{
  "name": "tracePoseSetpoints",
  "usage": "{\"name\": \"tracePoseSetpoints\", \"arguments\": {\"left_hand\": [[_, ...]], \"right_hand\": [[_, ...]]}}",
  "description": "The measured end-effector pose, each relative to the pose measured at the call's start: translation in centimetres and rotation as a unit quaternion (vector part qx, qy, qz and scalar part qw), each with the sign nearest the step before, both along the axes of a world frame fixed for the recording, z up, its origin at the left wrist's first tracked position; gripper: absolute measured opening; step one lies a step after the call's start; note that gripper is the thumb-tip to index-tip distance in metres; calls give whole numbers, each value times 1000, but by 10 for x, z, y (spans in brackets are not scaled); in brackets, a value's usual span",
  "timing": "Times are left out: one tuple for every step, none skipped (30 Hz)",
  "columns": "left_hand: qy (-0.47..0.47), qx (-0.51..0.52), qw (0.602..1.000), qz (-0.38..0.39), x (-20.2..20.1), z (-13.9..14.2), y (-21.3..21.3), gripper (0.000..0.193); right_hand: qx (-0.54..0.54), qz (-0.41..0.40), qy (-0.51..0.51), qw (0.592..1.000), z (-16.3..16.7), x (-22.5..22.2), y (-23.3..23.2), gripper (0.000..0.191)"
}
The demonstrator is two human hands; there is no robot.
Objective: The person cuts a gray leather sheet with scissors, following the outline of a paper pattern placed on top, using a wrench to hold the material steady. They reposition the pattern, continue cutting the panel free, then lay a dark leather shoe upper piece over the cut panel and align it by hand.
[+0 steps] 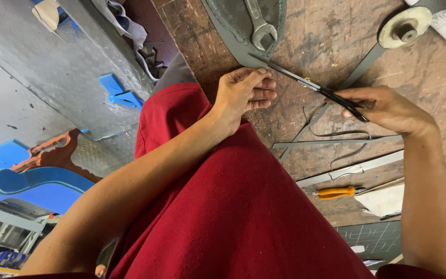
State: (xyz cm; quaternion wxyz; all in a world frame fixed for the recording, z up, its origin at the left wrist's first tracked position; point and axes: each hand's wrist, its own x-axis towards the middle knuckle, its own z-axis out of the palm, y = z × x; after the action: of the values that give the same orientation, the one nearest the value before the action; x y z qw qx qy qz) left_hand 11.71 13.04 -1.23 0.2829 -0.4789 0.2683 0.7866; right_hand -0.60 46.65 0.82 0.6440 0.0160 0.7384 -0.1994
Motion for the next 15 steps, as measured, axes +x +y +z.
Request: {"name": "tracePoseSetpoints", "arguments": {"left_hand": [[1, -1, 1000, -2, 0, 0, 0, 19], [1, -1, 1000, -1, 0, -1, -1, 19], [2, -2, 1000, -1, 1, -1, -1, 19], [3, -3, 1000, -1, 1, -1, -1, 19], [4, -2, 1000, 0, 2, -1, -1, 19], [4, -1, 1000, 1, 2, -1, -1, 19], [6, 0, 1000, 2, 2, -1, -2, 19], [8, 1, 1000, 3, 2, -1, -2, 19], [10, 2, 1000, 3, 2, -1, -2, 19], [11, 4, 1000, 3, 2, -1, -2, 19], [9, 7, 1000, 4, 3, -1, -3, 19], [7, 10, 1000, 6, 3, -1, -3, 19], [5, 12, 1000, 8, 3, -1, -4, 19], [8, 14, 1000, 10, 4, -2, -4, 19], [10, 17, 1000, 10, 4, -2, -4, 19]], "right_hand": [[16, -9, -3, 1000, 1, 1, -1, 57], [16, -6, -4, 1000, 2, 1, -2, 57], [17, -4, -5, 1000, 4, 2, -3, 56], [17, -1, -6, 1000, 5, 2, -4, 56], [22, 2, -5, 1000, 6, 2, -6, 55], [27, 5, -3, 1000, 7, 2, -7, 55], [31, 8, 0, 999, 8, 2, -9, 54], [22, 8, 1, 1000, 7, 2, -12, 54], [14, 7, 1, 1000, 7, 3, -14, 54], [6, 6, 1, 1000, 7, 3, -16, 53], [3, 6, -1, 1000, 8, 3, -18, 53], [0, 7, -2, 1000, 9, 4, -20, 54], [-5, 8, -3, 1000, 9, 3, -21, 54], [8, 9, 2, 1000, 10, 3, -23, 55], [21, 10, 6, 1000, 11, 3, -24, 56]]}}
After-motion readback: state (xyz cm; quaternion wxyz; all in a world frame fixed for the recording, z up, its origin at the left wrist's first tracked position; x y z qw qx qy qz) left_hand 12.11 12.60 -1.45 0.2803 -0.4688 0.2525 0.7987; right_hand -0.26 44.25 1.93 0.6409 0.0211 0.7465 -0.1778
